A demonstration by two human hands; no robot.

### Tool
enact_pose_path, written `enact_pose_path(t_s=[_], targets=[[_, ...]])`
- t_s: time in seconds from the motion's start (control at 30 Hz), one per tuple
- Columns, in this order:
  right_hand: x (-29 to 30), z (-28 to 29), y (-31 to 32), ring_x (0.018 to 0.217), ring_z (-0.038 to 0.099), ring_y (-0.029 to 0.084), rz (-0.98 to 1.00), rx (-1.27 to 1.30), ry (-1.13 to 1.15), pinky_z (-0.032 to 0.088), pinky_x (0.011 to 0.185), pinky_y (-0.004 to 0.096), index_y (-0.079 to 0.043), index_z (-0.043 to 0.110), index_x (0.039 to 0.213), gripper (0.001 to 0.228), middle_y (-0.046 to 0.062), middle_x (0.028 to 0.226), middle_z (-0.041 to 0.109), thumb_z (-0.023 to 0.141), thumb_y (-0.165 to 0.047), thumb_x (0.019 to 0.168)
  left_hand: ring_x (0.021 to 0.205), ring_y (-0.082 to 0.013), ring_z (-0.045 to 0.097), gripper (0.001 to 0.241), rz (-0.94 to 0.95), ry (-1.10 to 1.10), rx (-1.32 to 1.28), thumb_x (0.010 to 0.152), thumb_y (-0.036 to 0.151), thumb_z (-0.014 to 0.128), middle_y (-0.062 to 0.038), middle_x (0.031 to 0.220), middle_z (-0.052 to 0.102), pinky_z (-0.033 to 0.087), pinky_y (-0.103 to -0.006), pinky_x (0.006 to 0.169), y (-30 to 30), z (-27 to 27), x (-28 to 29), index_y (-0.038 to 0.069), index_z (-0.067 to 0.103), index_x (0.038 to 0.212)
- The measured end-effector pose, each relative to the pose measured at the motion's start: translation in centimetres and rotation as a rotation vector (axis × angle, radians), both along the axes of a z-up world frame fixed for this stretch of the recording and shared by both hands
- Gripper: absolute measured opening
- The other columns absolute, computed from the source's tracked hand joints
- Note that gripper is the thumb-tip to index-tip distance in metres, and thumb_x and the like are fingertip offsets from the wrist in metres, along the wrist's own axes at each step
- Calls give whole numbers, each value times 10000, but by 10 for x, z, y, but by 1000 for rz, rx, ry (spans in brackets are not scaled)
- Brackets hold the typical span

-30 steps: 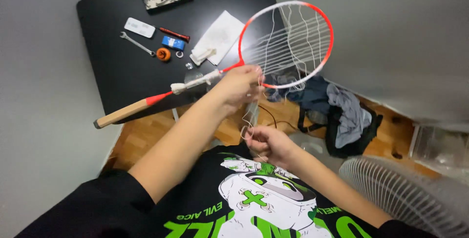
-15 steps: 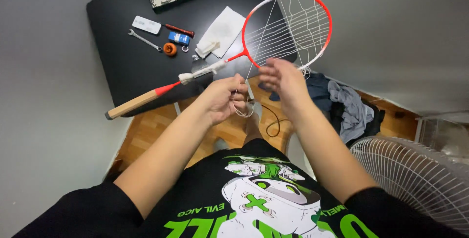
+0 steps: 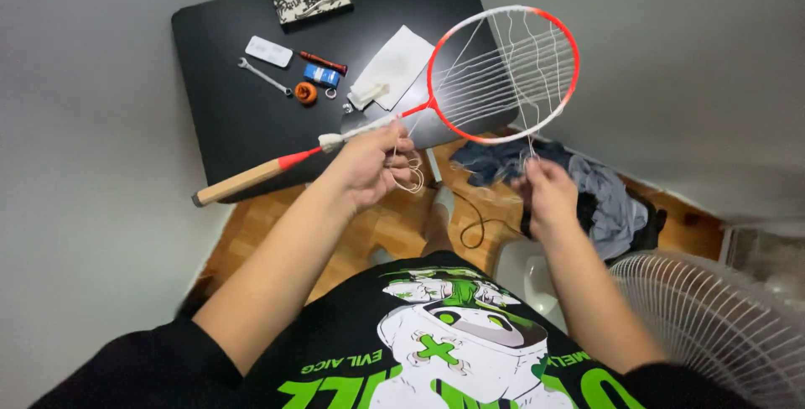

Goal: The person strings a badminton racket by hand, threading white string through the frame holes and weaving it across the existing grid. They pull the string tight, tie off the end, and trim the excess. The person then wraps orange grip tape around the racket handle.

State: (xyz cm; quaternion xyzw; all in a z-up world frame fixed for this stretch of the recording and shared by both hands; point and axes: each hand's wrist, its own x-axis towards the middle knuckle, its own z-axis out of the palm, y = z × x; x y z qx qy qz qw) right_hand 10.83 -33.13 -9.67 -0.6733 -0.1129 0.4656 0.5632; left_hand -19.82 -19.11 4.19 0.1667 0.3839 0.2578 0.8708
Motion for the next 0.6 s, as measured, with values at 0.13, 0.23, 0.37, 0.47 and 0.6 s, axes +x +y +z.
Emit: enact_pose_path(t_s=[0.13, 0.23, 0.37, 0.47, 0.6], targets=[[2, -23, -47, 694, 578, 129, 21, -145, -247, 479, 622, 287, -38, 672, 1012, 165, 35, 826, 656, 697, -201, 999, 566, -76, 334, 148, -12, -32, 67, 1032, 239, 536, 22, 768, 504, 317, -225, 522, 15, -7, -13, 99, 562, 991], [4, -34, -65, 729, 600, 133, 71, -157, -452, 499, 666, 289, 30, 702, 1054, 257, 77, 884, 694, 757, -206, 969, 568, -56, 320, 93, -11, -83, 4, 1042, 197, 558, 41, 774, 488, 315, -223, 516, 21, -22, -22, 115, 555, 997], [-19, 41, -33, 995, 587, 332, -114, -283, -957, 464, 886, 461, 31, 517, 1299, 668, 211, 1132, 602, 802, -87, 707, 553, -73, 407, 57, -204, 79, 167, 971, 95, 589, 31, 820, 592, 329, -254, 474, 4, 23, -20, 126, 583, 923], [-44, 95, -1, 1262, 503, 396, 37, 31, -1350, 362, 1111, 504, 11, 543, 1336, 611, 250, 1305, 561, 716, -49, 753, 548, -111, 500, 82, -622, 325, 298, 929, 200, 603, -1, 799, 651, 392, -291, 466, -23, 50, -16, 131, 639, 901], [-107, 171, 51, 1173, 588, 330, 226, 239, -951, 470, 1006, 455, -31, 593, 1270, 447, 184, 1237, 597, 653, -84, 829, 714, -69, 540, 247, -1260, 170, 474, 1014, 314, 599, 55, 806, 612, 466, -274, 613, -48, 14, -21, 91, 666, 931]])
